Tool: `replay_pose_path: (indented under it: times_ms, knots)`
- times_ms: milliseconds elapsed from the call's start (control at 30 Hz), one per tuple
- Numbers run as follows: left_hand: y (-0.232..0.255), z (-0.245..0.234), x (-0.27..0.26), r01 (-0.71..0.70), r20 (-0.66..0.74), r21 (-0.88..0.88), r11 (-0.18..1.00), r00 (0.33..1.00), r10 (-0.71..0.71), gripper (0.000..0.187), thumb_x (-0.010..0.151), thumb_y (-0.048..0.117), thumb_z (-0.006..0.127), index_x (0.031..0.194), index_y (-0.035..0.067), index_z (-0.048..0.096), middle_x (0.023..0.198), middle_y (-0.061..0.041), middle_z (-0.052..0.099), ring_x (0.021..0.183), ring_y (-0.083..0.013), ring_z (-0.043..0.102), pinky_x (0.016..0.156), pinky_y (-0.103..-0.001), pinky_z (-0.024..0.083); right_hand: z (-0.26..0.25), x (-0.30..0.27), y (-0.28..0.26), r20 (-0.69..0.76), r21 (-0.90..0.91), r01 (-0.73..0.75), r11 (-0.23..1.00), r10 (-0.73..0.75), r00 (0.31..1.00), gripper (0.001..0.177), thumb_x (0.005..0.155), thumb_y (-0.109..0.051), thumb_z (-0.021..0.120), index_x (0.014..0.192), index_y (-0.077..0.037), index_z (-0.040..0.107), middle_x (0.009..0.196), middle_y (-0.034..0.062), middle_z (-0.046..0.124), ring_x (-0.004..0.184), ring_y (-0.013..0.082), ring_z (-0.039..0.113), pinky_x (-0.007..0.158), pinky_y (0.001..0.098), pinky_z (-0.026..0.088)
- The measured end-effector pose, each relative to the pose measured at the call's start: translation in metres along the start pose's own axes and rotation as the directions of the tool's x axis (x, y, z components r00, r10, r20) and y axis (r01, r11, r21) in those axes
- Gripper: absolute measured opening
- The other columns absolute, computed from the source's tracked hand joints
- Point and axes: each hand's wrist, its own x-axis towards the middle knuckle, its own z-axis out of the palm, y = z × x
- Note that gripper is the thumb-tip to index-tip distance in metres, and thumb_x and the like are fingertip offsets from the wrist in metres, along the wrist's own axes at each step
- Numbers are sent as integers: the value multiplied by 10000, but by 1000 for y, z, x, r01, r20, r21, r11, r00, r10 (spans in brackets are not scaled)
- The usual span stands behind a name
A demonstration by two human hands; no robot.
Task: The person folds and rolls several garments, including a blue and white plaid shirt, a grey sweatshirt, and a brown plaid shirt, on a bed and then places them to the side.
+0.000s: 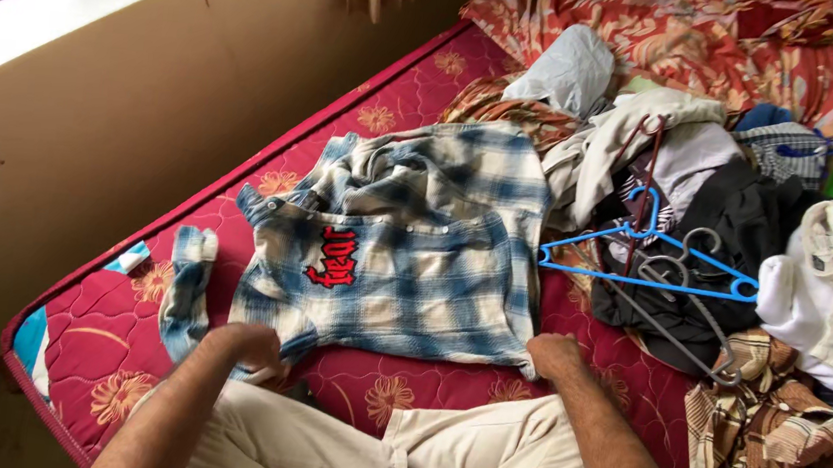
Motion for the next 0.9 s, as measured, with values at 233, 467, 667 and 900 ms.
replay_pose_path:
  times_ms: [233, 467, 667, 900]
  knots:
    - [-62, -8, 49, 220, -515, -482, 848, 712, -477, 697, 884, 553, 683, 1384, 79, 581, 1309, -175, 658, 1203, -330, 663, 1005, -485, 546, -25, 18, -40, -207, 409, -116, 905, 215, 954, 625, 918, -500, 625, 1389, -100, 533, 1368, 184, 595, 1267, 383, 573, 1028, 559, 477]
    - [-57, 15, 79, 261, -196, -862, 435, 619, -760, 1230, 750, 644, 854, 1557, 46, 145, 1500, -308, 390, 1350, -459, 445, 1064, -571, 429, 25, 46, -35, -64, 712, -263, 651, 433, 899, 1019, 762, -441, 884, 1487, 46, 358, 1346, 280, 590, 1221, 396, 609, 1019, 488, 508]
    - [-51, 2, 55, 118, -94, -965, 234, 677, -730, 1454, 719, 385, 928, 1644, 45, -141, 1408, -328, 579, 1278, -421, 598, 1126, -466, 445, 31, 58, -20, 364, 929, -345, -134, 154, 919, 407, 864, -228, 766, 1153, 58, 735, 1014, 162, 802, 844, 263, 759, 692, 393, 614]
    - [-91, -57, -63, -490, -471, -846, 209, 503, -725, 834, 960, 154, 817, 1664, 87, 374, 1074, -410, 674, 780, -298, 642, 624, -456, 512, -90, -52, 42, 266, 951, -228, -207, 178, 947, 401, 927, -357, 691, 1188, -53, 692, 924, 62, 734, 726, 160, 656, 578, 339, 525]
